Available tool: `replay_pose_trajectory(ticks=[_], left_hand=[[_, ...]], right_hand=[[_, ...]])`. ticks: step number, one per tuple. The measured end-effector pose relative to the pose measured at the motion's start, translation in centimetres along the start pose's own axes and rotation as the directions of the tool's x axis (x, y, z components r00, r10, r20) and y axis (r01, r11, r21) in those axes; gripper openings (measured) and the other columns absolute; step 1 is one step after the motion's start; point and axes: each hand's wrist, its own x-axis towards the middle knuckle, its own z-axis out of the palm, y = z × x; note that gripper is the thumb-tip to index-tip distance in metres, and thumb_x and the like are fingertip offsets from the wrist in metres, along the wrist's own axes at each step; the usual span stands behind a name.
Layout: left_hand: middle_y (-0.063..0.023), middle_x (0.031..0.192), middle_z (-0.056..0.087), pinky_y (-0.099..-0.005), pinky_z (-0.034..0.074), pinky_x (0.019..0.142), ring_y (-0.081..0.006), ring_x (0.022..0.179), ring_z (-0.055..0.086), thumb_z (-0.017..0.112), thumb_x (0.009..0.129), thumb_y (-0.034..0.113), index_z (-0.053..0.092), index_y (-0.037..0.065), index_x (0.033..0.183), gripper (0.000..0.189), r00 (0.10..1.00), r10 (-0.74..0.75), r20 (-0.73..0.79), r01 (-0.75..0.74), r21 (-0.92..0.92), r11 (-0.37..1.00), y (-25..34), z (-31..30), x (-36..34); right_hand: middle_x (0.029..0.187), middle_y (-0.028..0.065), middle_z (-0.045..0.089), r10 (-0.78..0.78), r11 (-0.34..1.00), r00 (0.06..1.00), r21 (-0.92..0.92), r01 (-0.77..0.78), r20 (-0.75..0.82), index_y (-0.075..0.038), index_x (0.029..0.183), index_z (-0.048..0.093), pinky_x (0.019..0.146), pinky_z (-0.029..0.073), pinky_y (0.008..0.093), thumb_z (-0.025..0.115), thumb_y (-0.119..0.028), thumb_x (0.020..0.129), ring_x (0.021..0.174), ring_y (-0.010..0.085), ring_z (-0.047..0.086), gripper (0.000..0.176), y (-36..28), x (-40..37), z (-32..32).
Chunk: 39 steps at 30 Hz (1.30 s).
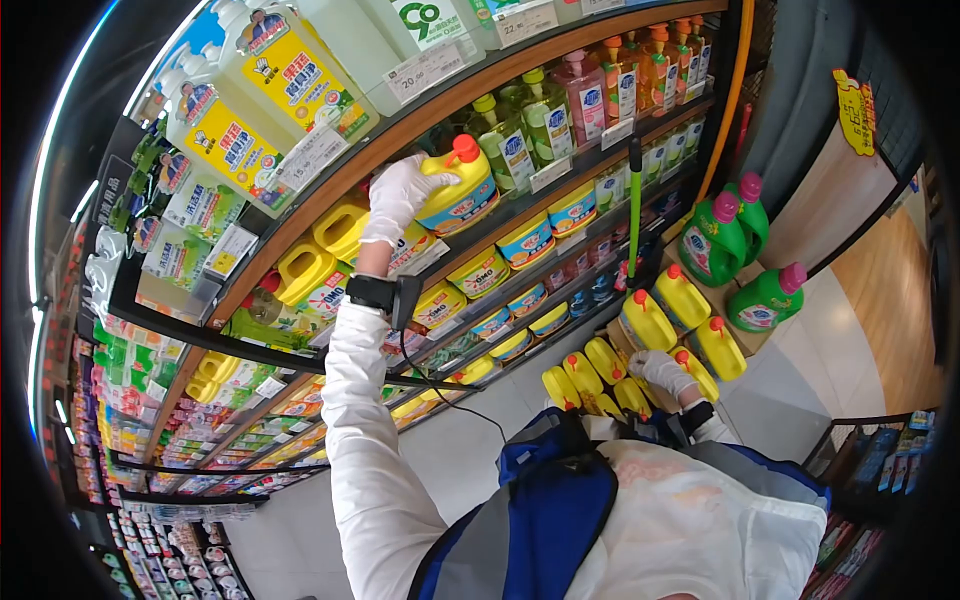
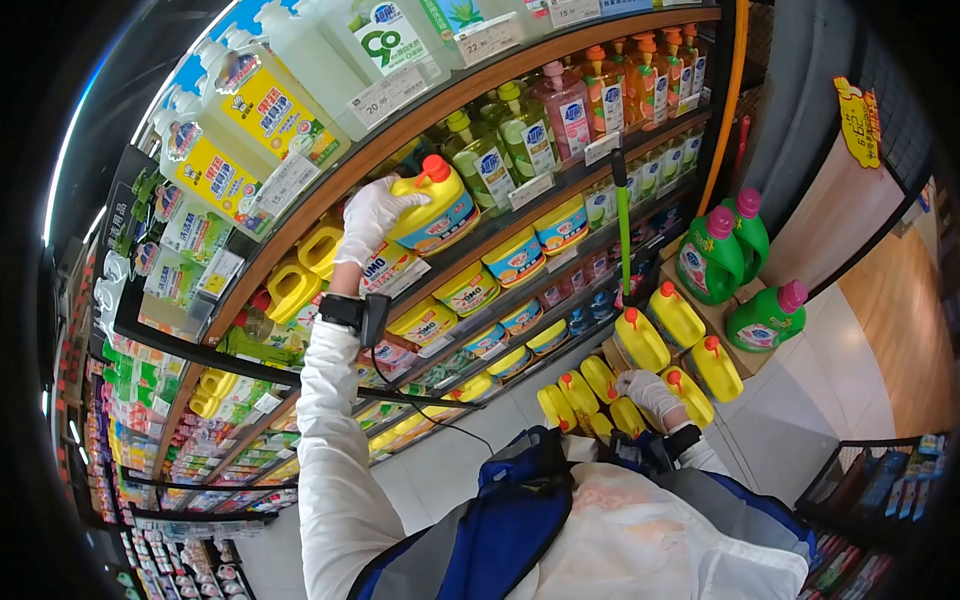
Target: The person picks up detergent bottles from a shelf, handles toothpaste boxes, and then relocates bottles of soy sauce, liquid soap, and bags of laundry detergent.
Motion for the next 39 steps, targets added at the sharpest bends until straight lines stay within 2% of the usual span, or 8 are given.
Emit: replay_pose_trajectory(ticks=[6, 10, 14, 17, 20, 23, 28, 39], left_hand=[[-0.0117, 0.069, 0.066, -0.0407, 0.049, 0.055, -0.0318, 0.064, 0.065, 0.07, 0.068, 0.066, 0.066, 0.01, 0.086, 0.059, 0.925, 0.185, -0.333, -0.133, 0.173, 0.976, 0.7, 1.3, -3.6], [-0.0078, 0.064, 0.064, -0.0337, 0.047, 0.052, -0.0248, 0.056, 0.063, 0.08, 0.062, 0.058, 0.07, 0.012, 0.088, 0.053, 0.769, 0.337, -0.543, -0.256, 0.221, 0.941, 2.5, -1.4, -6.4], [-0.005, 0.073, 0.07, -0.0264, 0.05, 0.061, -0.0127, 0.06, 0.063, 0.09, 0.062, 0.035, 0.071, 0.007, 0.09, 0.044, 0.911, 0.015, -0.411, -0.11, -0.209, 0.972, 6.4, -5.2, -11.4], [-0.0014, 0.077, 0.07, -0.0244, 0.051, 0.068, -0.0064, 0.069, 0.061, 0.089, 0.062, 0.015, 0.071, 0.001, 0.088, 0.035, 0.981, -0.094, -0.17, -0.023, -0.583, 0.812, 8.1, -4.6, -14.0], [-0.002, 0.079, 0.07, -0.0242, 0.051, 0.068, -0.0067, 0.071, 0.061, 0.088, 0.063, 0.012, 0.069, 0.0, 0.088, 0.034, 0.999, -0.039, 0.006, 0.032, -0.698, 0.716, 10.4, -2.5, -16.2], [-0.0074, 0.075, 0.071, -0.0278, 0.053, 0.064, -0.0111, 0.065, 0.067, 0.088, 0.065, 0.033, 0.07, 0.005, 0.09, 0.041, 0.999, 0.035, 0.036, 0.001, -0.714, 0.7, 10.3, 2.9, -17.8], [-0.0147, 0.075, 0.07, -0.0332, 0.053, 0.062, -0.0225, 0.068, 0.07, 0.083, 0.071, 0.037, 0.067, 0.003, 0.091, 0.042, 0.99, -0.085, 0.109, 0.137, -0.674, 0.726, 10.2, 7.8, -17.4], [0.0034, 0.066, 0.056, -0.0221, 0.037, 0.054, -0.0046, 0.058, 0.047, 0.067, 0.093, 0.034, 0.065, 0.003, 0.088, 0.032, 0.891, 0.044, 0.452, 0.373, -0.784, 0.496, 8.9, 12.7, -15.4]], right_hand=[[0.097, 0.014, 0.071, -0.019, 1.0, 1.0, -0.001, 0.019, -0.008, -0.007, 0.105, 0.069, 0.085, 0.051, 0.0343, 0.066, -0.031, 0.089, 0.092, 0.0283, 0.067, 0.03, -2.8, -0.1, -1.0], [0.099, 0.0145, 0.071, -0.027, 0.993, 0.999, 0.116, 0.024, 0.021, -0.006, 0.108, 0.067, 0.087, 0.05, 0.0345, 0.069, -0.03, 0.087, 0.095, 0.0269, 0.067, 0.032, -4.6, -0.7, -1.8], [0.122, 0.0131, 0.064, -0.098, 0.944, 0.994, 0.321, 0.076, 0.052, -0.007, 0.133, 0.052, 0.095, 0.047, 0.0365, 0.075, -0.029, 0.083, 0.11, 0.024, 0.061, 0.059, -9.9, -1.6, -3.2], [0.142, 0.0109, 0.049, -0.519, 0.457, 0.854, 0.855, 0.245, 0.032, -0.011, 0.15, 0.029, 0.104, 0.042, 0.0411, 0.081, -0.038, 0.077, 0.129, 0.0251, 0.049, 0.094, -12.4, -1.2, -3.5], [0.15, 0.0098, 0.039, -0.607, -0.12, 0.784, 0.99, 0.073, -0.131, -0.011, 0.154, 0.014, 0.111, 0.034, 0.0453, 0.082, -0.052, 0.07, 0.138, 0.0258, 0.038, 0.115, -17.3, -3.1, -3.9], [0.152, 0.0096, 0.037, -0.532, -0.067, 0.844, 0.997, 0.033, -0.064, -0.011, 0.152, 0.024, 0.116, 0.028, 0.0479, 0.08, -0.059, 0.068, 0.141, 0.0268, 0.034, 0.112, -16.6, -3.4, -3.1], [0.144, 0.0096, 0.046, -0.452, -0.105, 0.881, 0.989, 0.105, -0.142, -0.008, 0.145, 0.035, 0.113, 0.033, 0.0434, 0.071, -0.032, 0.085, 0.133, 0.0245, 0.044, 0.075, -12.6, -3.3, -0.4], [0.139, 0.0103, 0.051, -0.181, -0.24, 0.971, 0.964, 0.113, -0.159, -0.008, 0.142, 0.037, 0.109, 0.04, 0.0426, 0.063, -0.027, 0.093, 0.127, 0.0246, 0.051, 0.06, -11.8, -5.7, -0.2]])
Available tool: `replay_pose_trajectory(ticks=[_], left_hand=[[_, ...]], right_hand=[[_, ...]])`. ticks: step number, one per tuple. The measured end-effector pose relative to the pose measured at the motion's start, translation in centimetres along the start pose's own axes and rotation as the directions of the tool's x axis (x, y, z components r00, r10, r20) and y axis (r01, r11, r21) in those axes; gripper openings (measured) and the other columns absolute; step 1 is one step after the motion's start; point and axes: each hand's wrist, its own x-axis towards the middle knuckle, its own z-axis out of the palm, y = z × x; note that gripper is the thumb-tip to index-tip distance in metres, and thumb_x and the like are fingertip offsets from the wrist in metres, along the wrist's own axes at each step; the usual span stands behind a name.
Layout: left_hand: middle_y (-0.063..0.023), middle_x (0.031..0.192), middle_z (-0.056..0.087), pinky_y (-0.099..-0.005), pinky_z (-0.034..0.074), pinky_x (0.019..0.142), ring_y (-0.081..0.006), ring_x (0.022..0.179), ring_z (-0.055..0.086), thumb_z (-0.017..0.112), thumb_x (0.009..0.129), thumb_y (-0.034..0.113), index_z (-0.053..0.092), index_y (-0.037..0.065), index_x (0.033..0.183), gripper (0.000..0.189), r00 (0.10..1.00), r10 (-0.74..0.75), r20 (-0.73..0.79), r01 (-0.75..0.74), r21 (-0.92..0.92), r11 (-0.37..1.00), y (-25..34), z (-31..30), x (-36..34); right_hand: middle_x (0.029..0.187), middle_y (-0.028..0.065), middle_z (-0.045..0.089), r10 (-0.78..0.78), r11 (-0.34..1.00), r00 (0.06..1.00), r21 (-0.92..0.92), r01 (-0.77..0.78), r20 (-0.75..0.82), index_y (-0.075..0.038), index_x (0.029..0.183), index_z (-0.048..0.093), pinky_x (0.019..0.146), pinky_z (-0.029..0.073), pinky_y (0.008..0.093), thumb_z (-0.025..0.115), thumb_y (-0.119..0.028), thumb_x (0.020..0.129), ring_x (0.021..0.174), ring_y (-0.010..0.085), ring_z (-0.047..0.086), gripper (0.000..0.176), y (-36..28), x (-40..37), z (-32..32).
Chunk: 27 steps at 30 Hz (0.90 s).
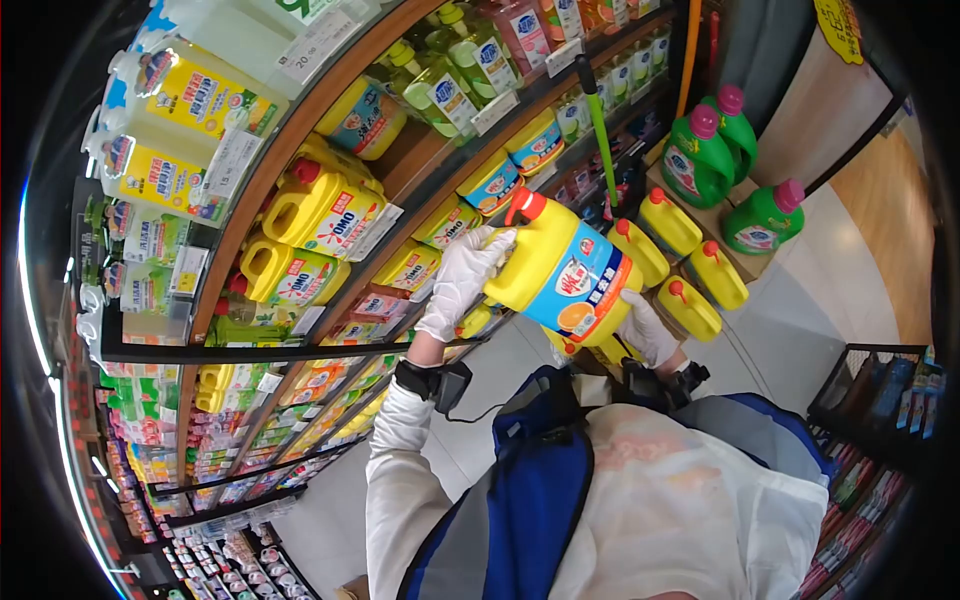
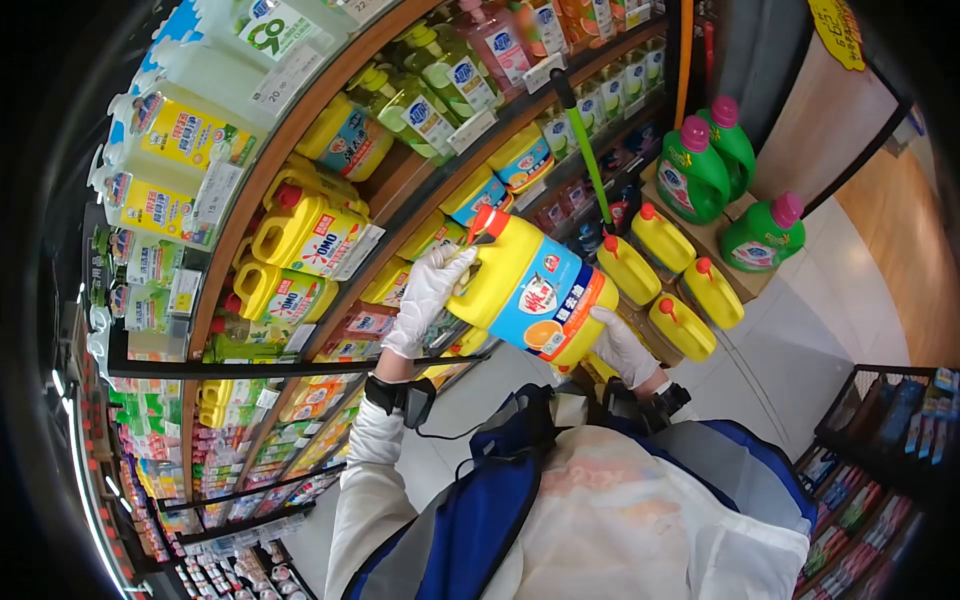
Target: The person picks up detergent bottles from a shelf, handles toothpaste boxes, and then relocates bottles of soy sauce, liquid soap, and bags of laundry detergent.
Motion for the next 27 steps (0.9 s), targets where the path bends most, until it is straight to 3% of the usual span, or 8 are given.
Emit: replay_pose_trajectory(ticks=[11, 15, 17, 19, 21, 23, 25, 27], left_hand=[[0.0, 0.066, 0.058, -0.0232, 0.037, 0.052, -0.0072, 0.054, 0.048, 0.06, 0.097, 0.036, 0.065, 0.001, 0.088, 0.036, 0.998, 0.016, 0.055, -0.023, 0.134, 0.991, -0.2, -0.6, 1.3], [-0.0065, 0.079, 0.066, -0.0292, 0.048, 0.068, -0.0159, 0.071, 0.061, 0.054, 0.098, 0.042, 0.065, -0.001, 0.099, 0.045, 0.987, 0.125, 0.097, -0.153, 0.394, 0.906, 0.4, -3.0, 0.9], [-0.0154, 0.104, 0.068, -0.033, 0.048, 0.09, -0.0224, 0.101, 0.064, 0.056, 0.097, 0.04, 0.061, -0.002, 0.117, 0.048, 0.987, 0.161, -0.013, -0.143, 0.39, 0.91, 1.1, -4.2, 1.4], [-0.0187, 0.112, 0.066, -0.0352, 0.047, 0.092, -0.0296, 0.105, 0.063, 0.059, 0.095, 0.037, 0.061, 0.001, 0.118, 0.042, 0.839, 0.508, -0.194, -0.393, 0.428, 0.813, 0.7, -5.8, 3.1], [-0.0201, 0.12, 0.061, -0.037, 0.046, 0.097, -0.0333, 0.111, 0.059, 0.062, 0.093, 0.031, 0.058, 0.001, 0.122, 0.042, 0.739, 0.607, -0.292, -0.44, 0.472, 0.764, 1.2, -8.2, 4.8], [-0.0215, 0.123, 0.059, -0.0402, 0.043, 0.1, -0.0348, 0.115, 0.055, 0.062, 0.092, 0.029, 0.056, -0.001, 0.126, 0.045, 0.634, 0.746, -0.202, -0.306, 0.821, 0.482, 4.9, -9.9, 4.4], [-0.0214, 0.125, 0.058, -0.0438, 0.041, 0.102, -0.0374, 0.116, 0.053, 0.063, 0.09, 0.03, 0.053, 0.0, 0.131, 0.051, 0.528, 0.83, -0.178, -0.252, 0.901, 0.354, 5.3, -11.7, 6.5], [-0.0251, 0.128, 0.056, -0.0445, 0.041, 0.103, -0.0397, 0.117, 0.053, 0.063, 0.088, 0.035, 0.048, -0.006, 0.133, 0.062, 0.628, 0.768, -0.127, -0.008, 0.986, 0.169, 5.7, -13.5, 8.9]], right_hand=[[0.142, 0.0125, 0.049, 0.022, 0.999, 0.998, 0.029, -0.02, -0.062, -0.006, 0.144, 0.036, 0.11, 0.039, 0.0466, 0.062, -0.027, 0.094, 0.129, 0.0271, 0.049, 0.06, 0.1, 0.0, -0.2], [0.139, 0.0122, 0.053, 0.035, 0.997, 0.998, 0.077, -0.031, -0.05, -0.006, 0.142, 0.039, 0.108, 0.041, 0.045, 0.06, -0.027, 0.096, 0.126, 0.0261, 0.053, 0.055, 0.6, 0.2, -0.9], [0.138, 0.0121, 0.053, -0.004, 0.997, 0.999, 0.083, 0.008, -0.041, -0.006, 0.141, 0.04, 0.108, 0.042, 0.0446, 0.059, -0.027, 0.096, 0.125, 0.026, 0.053, 0.054, 0.7, 0.2, -1.1], [0.137, 0.0129, 0.054, 0.008, 0.995, 0.999, 0.104, -0.003, -0.046, -0.005, 0.141, 0.04, 0.107, 0.043, 0.0435, 0.06, -0.027, 0.096, 0.124, 0.026, 0.054, 0.053, 0.8, 0.2, -1.2], [0.137, 0.0134, 0.054, 0.037, 0.991, 0.998, 0.129, -0.029, -0.059, -0.004, 0.14, 0.04, 0.107, 0.043, 0.043, 0.06, -0.026, 0.096, 0.124, 0.026, 0.055, 0.054, 0.7, 0.0, -1.4], [0.137, 0.0138, 0.054, 0.026, 0.992, 0.997, 0.122, -0.017, -0.069, -0.004, 0.14, 0.04, 0.107, 0.043, 0.0428, 0.06, -0.027, 0.096, 0.123, 0.0259, 0.055, 0.054, 0.8, 0.3, -1.8], [0.137, 0.0135, 0.053, 0.006, 0.992, 0.997, 0.126, 0.003, -0.076, -0.004, 0.14, 0.039, 0.107, 0.043, 0.042, 0.06, -0.026, 0.096, 0.124, 0.0253, 0.054, 0.054, 1.1, 0.2, -2.0], [0.137, 0.0126, 0.053, -0.014, 0.99, 0.998, 0.141, 0.024, -0.068, -0.005, 0.14, 0.039, 0.108, 0.042, 0.0407, 0.059, -0.025, 0.096, 0.124, 0.0242, 0.054, 0.053, 1.3, 0.4, -1.8]])
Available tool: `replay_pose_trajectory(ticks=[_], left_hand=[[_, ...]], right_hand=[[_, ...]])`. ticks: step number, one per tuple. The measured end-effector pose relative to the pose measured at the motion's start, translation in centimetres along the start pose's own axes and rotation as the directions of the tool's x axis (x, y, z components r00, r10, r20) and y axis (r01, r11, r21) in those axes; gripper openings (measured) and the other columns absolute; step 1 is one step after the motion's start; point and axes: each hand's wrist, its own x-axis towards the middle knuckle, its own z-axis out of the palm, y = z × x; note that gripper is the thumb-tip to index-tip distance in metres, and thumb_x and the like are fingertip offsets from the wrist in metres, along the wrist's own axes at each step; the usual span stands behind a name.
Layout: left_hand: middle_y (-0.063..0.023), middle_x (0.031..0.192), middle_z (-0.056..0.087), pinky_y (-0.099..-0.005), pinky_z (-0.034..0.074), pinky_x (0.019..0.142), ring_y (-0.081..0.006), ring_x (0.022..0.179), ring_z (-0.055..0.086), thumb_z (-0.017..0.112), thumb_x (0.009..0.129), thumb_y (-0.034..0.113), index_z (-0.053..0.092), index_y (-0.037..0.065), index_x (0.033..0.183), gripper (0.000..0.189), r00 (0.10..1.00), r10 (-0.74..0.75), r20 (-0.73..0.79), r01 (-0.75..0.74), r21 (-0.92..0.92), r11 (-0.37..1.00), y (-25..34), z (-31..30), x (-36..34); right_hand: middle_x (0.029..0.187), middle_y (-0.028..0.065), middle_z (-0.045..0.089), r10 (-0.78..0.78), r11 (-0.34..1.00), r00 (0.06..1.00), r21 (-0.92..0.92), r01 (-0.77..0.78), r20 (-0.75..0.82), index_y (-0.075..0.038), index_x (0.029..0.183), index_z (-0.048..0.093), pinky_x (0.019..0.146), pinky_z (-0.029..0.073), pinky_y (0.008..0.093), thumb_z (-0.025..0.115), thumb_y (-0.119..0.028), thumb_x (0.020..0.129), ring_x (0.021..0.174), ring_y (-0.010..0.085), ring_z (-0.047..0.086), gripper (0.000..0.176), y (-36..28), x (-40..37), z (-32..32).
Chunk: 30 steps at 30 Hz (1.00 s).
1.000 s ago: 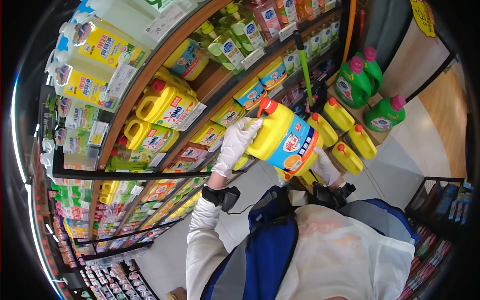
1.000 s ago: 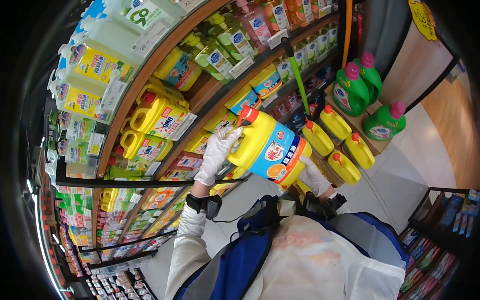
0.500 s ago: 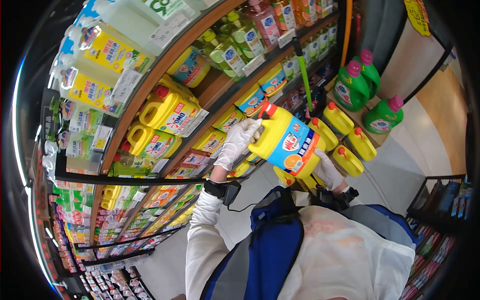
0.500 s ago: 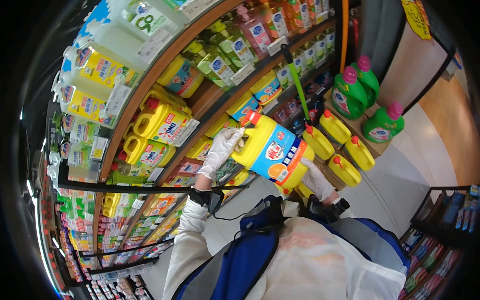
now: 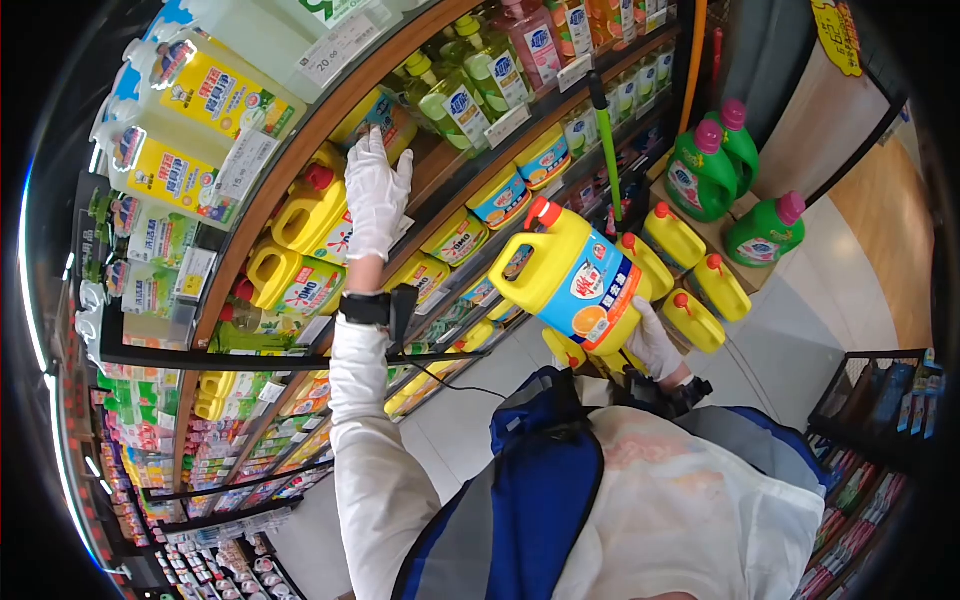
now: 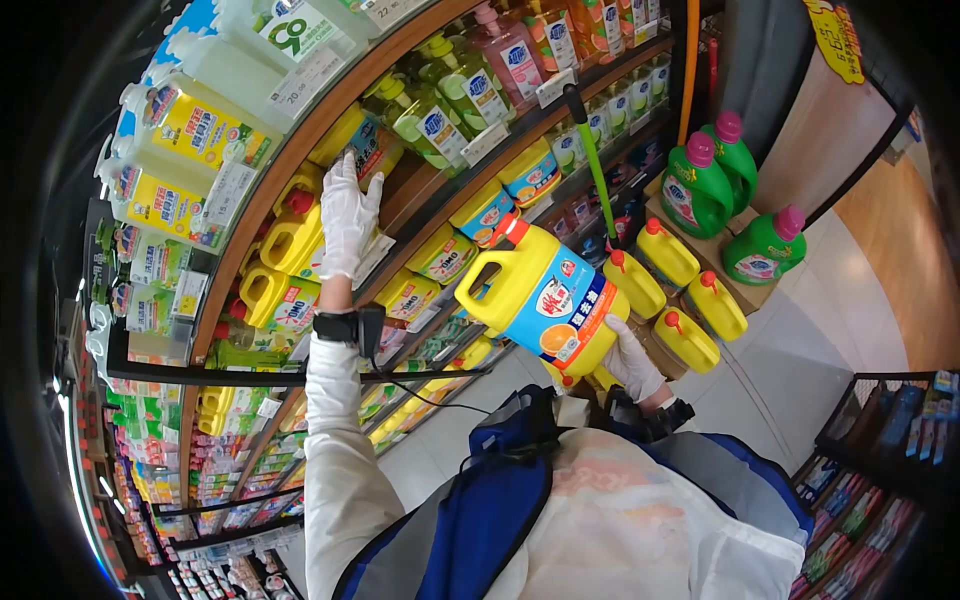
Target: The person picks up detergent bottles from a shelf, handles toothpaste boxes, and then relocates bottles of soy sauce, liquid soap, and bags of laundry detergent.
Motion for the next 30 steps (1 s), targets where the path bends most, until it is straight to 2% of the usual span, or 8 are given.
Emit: replay_pose_trajectory(ticks=[5, 8, 10, 11, 15, 18, 20, 30], left_hand=[[-0.0299, 0.124, 0.057, -0.0439, 0.041, 0.102, -0.0423, 0.117, 0.054, 0.059, 0.088, 0.043, 0.049, -0.005, 0.133, 0.066, 0.998, -0.008, -0.058, 0.016, 0.128, 0.992, -4.9, 6.7, 4.1], [-0.0266, 0.108, 0.066, -0.0471, 0.046, 0.093, -0.0417, 0.103, 0.062, 0.056, 0.087, 0.047, 0.063, -0.002, 0.114, 0.057, 0.982, -0.132, -0.136, 0.153, 0.16, 0.975, -5.4, 6.2, 7.2], [-0.0226, 0.108, 0.068, -0.0484, 0.048, 0.089, -0.0422, 0.101, 0.063, 0.056, 0.087, 0.046, 0.067, 0.0, 0.103, 0.05, 0.968, -0.229, -0.099, 0.241, 0.14, 0.96, -7.0, 7.2, 9.3], [-0.0214, 0.101, 0.069, -0.049, 0.049, 0.085, -0.0415, 0.096, 0.064, 0.057, 0.085, 0.042, 0.07, 0.003, 0.096, 0.042, 0.956, -0.11, -0.272, 0.121, 0.022, 0.992, -8.4, 8.3, 9.8], [-0.0205, 0.093, 0.07, -0.0496, 0.048, 0.077, -0.0411, 0.086, 0.065, 0.058, 0.083, 0.035, 0.071, 0.004, 0.089, 0.034, 0.967, -0.131, -0.219, 0.162, 0.13, 0.978, -9.2, 10.1, 10.8], [-0.0201, 0.098, 0.07, -0.0493, 0.05, 0.081, -0.0417, 0.093, 0.065, 0.055, 0.085, 0.026, 0.072, 0.007, 0.097, 0.027, 0.984, -0.17, -0.048, 0.176, 0.172, 0.969, -8.7, 9.4, 11.0], [-0.0199, 0.101, 0.069, -0.0476, 0.05, 0.08, -0.0392, 0.09, 0.065, 0.053, 0.086, 0.027, 0.07, 0.006, 0.099, 0.03, 0.994, -0.106, 0.005, 0.1, 0.28, 0.955, -9.1, 9.2, 10.8], [-0.0181, 0.091, 0.066, -0.0456, 0.049, 0.074, -0.0364, 0.082, 0.064, 0.051, 0.09, 0.029, 0.068, 0.006, 0.094, 0.029, 0.996, -0.068, -0.051, 0.08, 0.297, 0.952, -10.7, 9.3, 10.8]], right_hand=[[0.137, 0.0136, 0.053, -0.012, 0.998, 0.999, 0.057, 0.014, -0.039, -0.005, 0.14, 0.038, 0.109, 0.041, 0.0417, 0.061, -0.022, 0.094, 0.125, 0.0258, 0.053, 0.054, 0.2, 0.1, 0.0], [0.138, 0.0145, 0.052, -0.05, 0.999, 0.997, 0.012, 0.05, -0.053, -0.004, 0.142, 0.037, 0.107, 0.043, 0.0441, 0.06, -0.025, 0.095, 0.125, 0.0271, 0.053, 0.056, 0.3, -0.3, -0.5], [0.139, 0.0147, 0.052, -0.077, 0.997, 0.996, 0.015, 0.077, -0.043, -0.004, 0.142, 0.037, 0.107, 0.044, 0.0441, 0.06, -0.025, 0.095, 0.125, 0.0272, 0.053, 0.056, 0.5, -0.5, -0.8], [0.139, 0.0148, 0.052, -0.089, 0.996, 0.995, 0.016, 0.09, -0.034, -0.004, 0.142, 0.037, 0.107, 0.044, 0.0441, 0.06, -0.025, 0.095, 0.125, 0.0273, 0.053, 0.056, 0.5, -0.6, -0.8], [0.138, 0.0144, 0.053, -0.068, 0.996, 0.994, 0.058, 0.073, -0.08, -0.004, 0.141, 0.038, 0.107, 0.044, 0.0435, 0.062, -0.023, 0.094, 0.124, 0.0271, 0.054, 0.056, 0.7, -1.3, -1.2], [0.137, 0.0138, 0.053, -0.072, 0.994, 0.993, 0.075, 0.079, -0.095, -0.004, 0.141, 0.038, 0.107, 0.043, 0.0423, 0.063, -0.021, 0.093, 0.124, 0.0262, 0.054, 0.057, 0.6, -2.1, -1.3], [0.137, 0.014, 0.053, -0.088, 0.993, 0.992, 0.076, 0.096, -0.092, -0.004, 0.141, 0.038, 0.107, 0.043, 0.0426, 0.063, -0.021, 0.093, 0.124, 0.0261, 0.054, 0.057, 0.6, -2.5, -1.4], [0.135, 0.0147, 0.055, -0.107, 0.993, 0.975, 0.026, 0.114, -0.194, -0.004, 0.14, 0.04, 0.105, 0.046, 0.0442, 0.064, -0.026, 0.093, 0.122, 0.0277, 0.056, 0.058, 0.4, -3.6, -2.1]])
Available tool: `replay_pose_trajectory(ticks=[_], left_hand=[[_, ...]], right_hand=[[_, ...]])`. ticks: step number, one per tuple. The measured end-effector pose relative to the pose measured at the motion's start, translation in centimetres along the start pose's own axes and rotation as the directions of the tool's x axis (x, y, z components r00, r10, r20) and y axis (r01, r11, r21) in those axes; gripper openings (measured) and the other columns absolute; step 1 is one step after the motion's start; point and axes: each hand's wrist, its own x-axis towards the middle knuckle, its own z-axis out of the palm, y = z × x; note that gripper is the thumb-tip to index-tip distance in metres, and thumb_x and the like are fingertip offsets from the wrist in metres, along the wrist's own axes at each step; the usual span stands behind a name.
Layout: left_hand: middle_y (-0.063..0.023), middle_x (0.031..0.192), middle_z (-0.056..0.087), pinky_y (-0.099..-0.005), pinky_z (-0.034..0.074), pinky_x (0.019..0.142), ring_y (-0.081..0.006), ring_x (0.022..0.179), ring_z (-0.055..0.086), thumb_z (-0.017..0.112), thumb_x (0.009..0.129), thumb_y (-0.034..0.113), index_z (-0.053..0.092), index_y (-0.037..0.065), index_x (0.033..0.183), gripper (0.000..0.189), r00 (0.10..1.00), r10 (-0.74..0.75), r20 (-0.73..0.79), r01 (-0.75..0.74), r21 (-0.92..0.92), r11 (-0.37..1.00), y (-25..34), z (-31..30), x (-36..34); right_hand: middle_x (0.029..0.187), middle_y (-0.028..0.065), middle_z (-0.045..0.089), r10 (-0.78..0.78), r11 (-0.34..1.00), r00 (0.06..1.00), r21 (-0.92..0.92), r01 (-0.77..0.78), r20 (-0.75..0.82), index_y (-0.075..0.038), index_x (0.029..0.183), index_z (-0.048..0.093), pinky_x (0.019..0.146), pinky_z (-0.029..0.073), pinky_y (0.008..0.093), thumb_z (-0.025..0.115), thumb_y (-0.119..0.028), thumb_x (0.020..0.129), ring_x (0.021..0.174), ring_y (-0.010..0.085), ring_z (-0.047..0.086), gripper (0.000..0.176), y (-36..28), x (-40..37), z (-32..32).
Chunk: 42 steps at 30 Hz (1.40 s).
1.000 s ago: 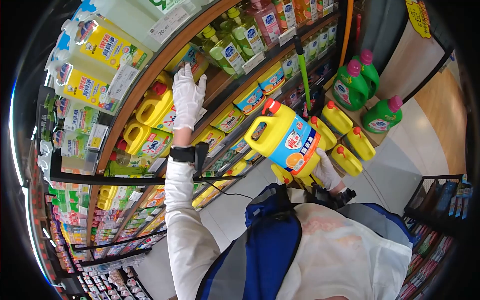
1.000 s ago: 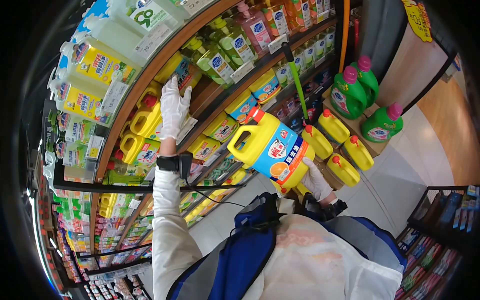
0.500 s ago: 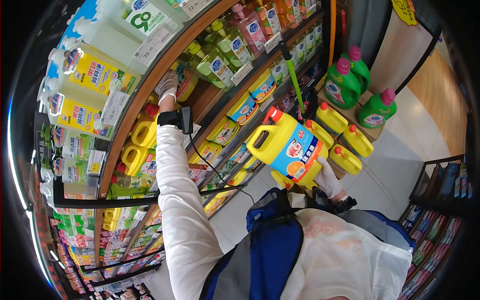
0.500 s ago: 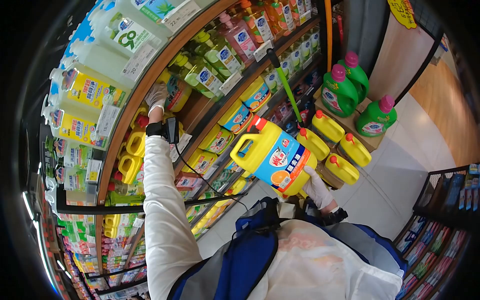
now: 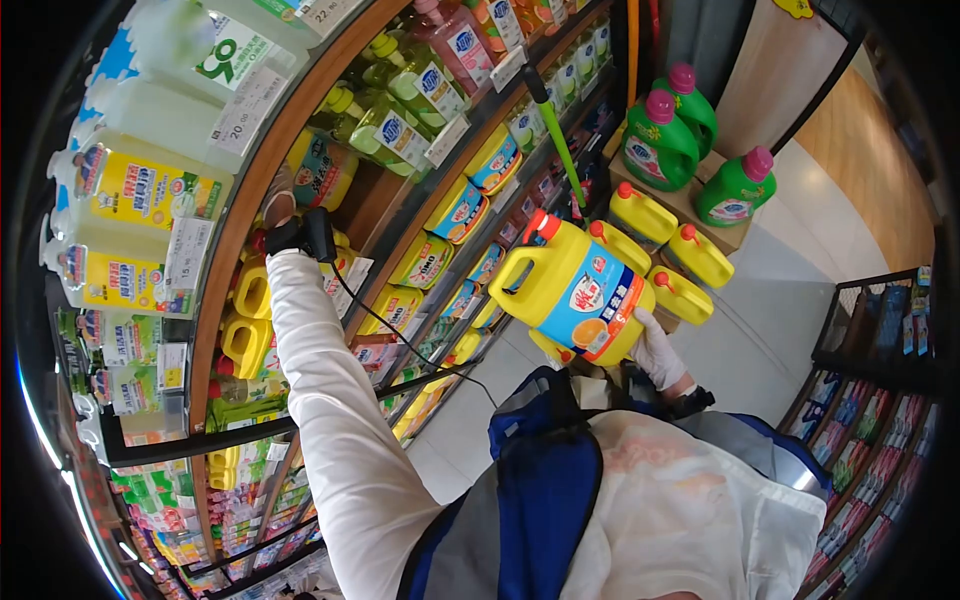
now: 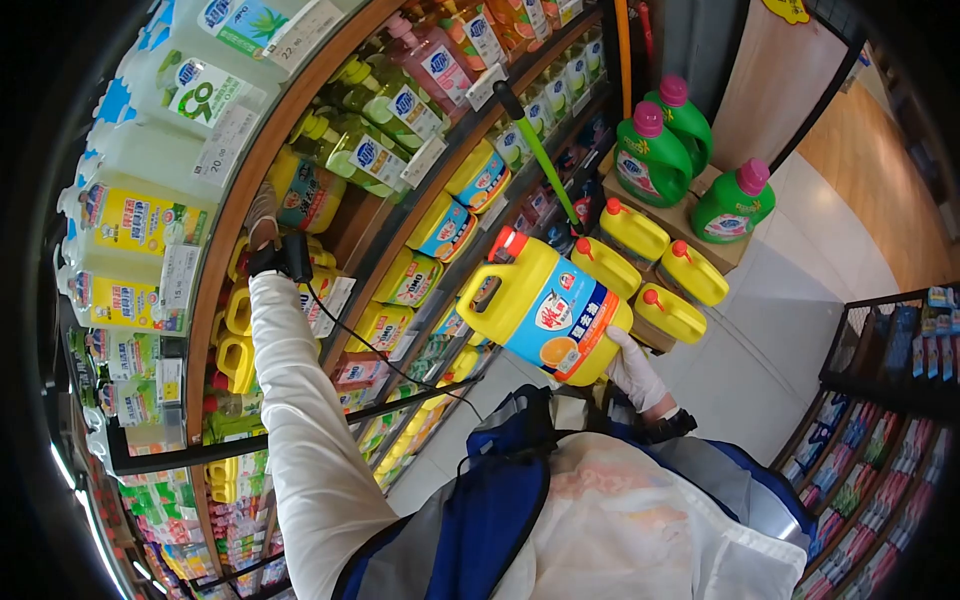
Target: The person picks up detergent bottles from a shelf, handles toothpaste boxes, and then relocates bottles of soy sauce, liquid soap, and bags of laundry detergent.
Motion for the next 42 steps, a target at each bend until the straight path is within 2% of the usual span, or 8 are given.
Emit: replay_pose_trajectory(ticks=[12, 24, 29, 33, 35, 38, 39, 42], left_hand=[[-0.016, 0.08, 0.063, -0.0432, 0.048, 0.067, -0.0331, 0.073, 0.063, 0.048, 0.094, 0.031, 0.067, 0.006, 0.089, 0.031, 0.997, 0.034, -0.074, -0.032, 0.025, 0.999, 0.0, -0.2, -0.7], [-0.0139, 0.068, 0.059, -0.0408, 0.047, 0.059, -0.0298, 0.063, 0.061, 0.046, 0.098, 0.033, 0.065, 0.006, 0.083, 0.036, 0.967, 0.234, -0.1, -0.221, 0.124, 0.967, -0.6, -2.4, -4.0], [-0.0131, 0.063, 0.058, -0.0398, 0.047, 0.056, -0.0284, 0.059, 0.061, 0.045, 0.1, 0.034, 0.064, 0.006, 0.081, 0.039, 0.905, 0.374, -0.204, -0.31, 0.286, 0.907, -1.8, -2.3, -3.4], [-0.0117, 0.059, 0.057, -0.0393, 0.046, 0.053, -0.026, 0.055, 0.06, 0.044, 0.101, 0.035, 0.064, 0.006, 0.079, 0.041, 0.81, 0.511, -0.287, -0.219, 0.661, 0.718, -1.8, -1.1, -3.6], [-0.0102, 0.063, 0.058, -0.0388, 0.047, 0.054, -0.0232, 0.057, 0.06, 0.048, 0.098, 0.027, 0.064, 0.004, 0.087, 0.03, 0.857, 0.445, -0.259, -0.179, 0.659, 0.73, -0.4, -2.8, -4.7], [-0.0114, 0.073, 0.062, -0.0363, 0.05, 0.056, -0.0231, 0.061, 0.062, 0.05, 0.093, 0.017, 0.06, 0.002, 0.1, 0.02, 0.826, 0.414, -0.382, -0.2, 0.489, 0.849, 0.6, -5.0, -5.6], [-0.0124, 0.082, 0.063, -0.0356, 0.053, 0.06, -0.0236, 0.067, 0.064, 0.05, 0.088, 0.012, 0.056, 0.005, 0.11, 0.024, 0.888, 0.309, -0.341, -0.154, 0.413, 0.898, 1.5, -5.7, -6.1], [-0.0102, 0.08, 0.061, -0.0366, 0.053, 0.061, -0.0239, 0.066, 0.064, 0.051, 0.087, 0.01, 0.055, 0.009, 0.113, 0.026, 0.966, 0.179, -0.184, -0.143, 0.193, 0.971, 2.6, -7.4, -7.5]], right_hand=[[0.135, 0.0141, 0.055, 0.027, 0.999, 0.999, -0.031, -0.026, 0.027, -0.004, 0.141, 0.039, 0.106, 0.045, 0.0436, 0.064, -0.026, 0.092, 0.123, 0.0269, 0.055, 0.059, -0.2, -0.1, 0.7], [0.135, 0.0127, 0.055, 0.128, 0.987, 0.989, -0.11, -0.119, 0.072, -0.005, 0.141, 0.04, 0.106, 0.044, 0.042, 0.064, -0.025, 0.092, 0.122, 0.026, 0.056, 0.058, -1.2, 0.0, 0.9], [0.135, 0.0142, 0.055, 0.09, 0.987, 0.993, -0.142, -0.078, 0.082, -0.005, 0.141, 0.04, 0.105, 0.045, 0.0445, 0.063, -0.026, 0.092, 0.122, 0.0279, 0.056, 0.058, -0.9, 0.2, 0.7], [0.135, 0.0139, 0.055, 0.112, 0.986, 0.988, -0.135, -0.097, 0.109, -0.004, 0.141, 0.04, 0.105, 0.044, 0.044, 0.063, -0.026, 0.092, 0.122, 0.0275, 0.056, 0.059, -1.0, 0.4, 1.1], [0.135, 0.0138, 0.055, 0.119, 0.984, 0.986, -0.144, -0.102, 0.117, -0.003, 0.141, 0.04, 0.106, 0.044, 0.0437, 0.064, -0.026, 0.092, 0.122, 0.0272, 0.056, 0.059, -1.0, 0.6, 1.3], [0.135, 0.014, 0.055, 0.124, 0.978, 0.986, -0.18, -0.102, 0.114, -0.003, 0.14, 0.04, 0.106, 0.044, 0.0439, 0.064, -0.026, 0.092, 0.122, 0.0276, 0.056, 0.059, -1.3, 0.7, 1.2], [0.135, 0.0142, 0.055, 0.121, 0.977, 0.986, -0.189, -0.098, 0.114, -0.003, 0.14, 0.04, 0.106, 0.044, 0.044, 0.064, -0.026, 0.092, 0.122, 0.0277, 0.056, 0.059, -1.4, 0.8, 1.2], [0.136, 0.0144, 0.054, 0.115, 0.98, 0.987, -0.175, -0.094, 0.116, -0.003, 0.14, 0.04, 0.106, 0.043, 0.0445, 0.064, -0.026, 0.092, 0.123, 0.0281, 0.055, 0.058, -1.4, 0.6, 0.9]])
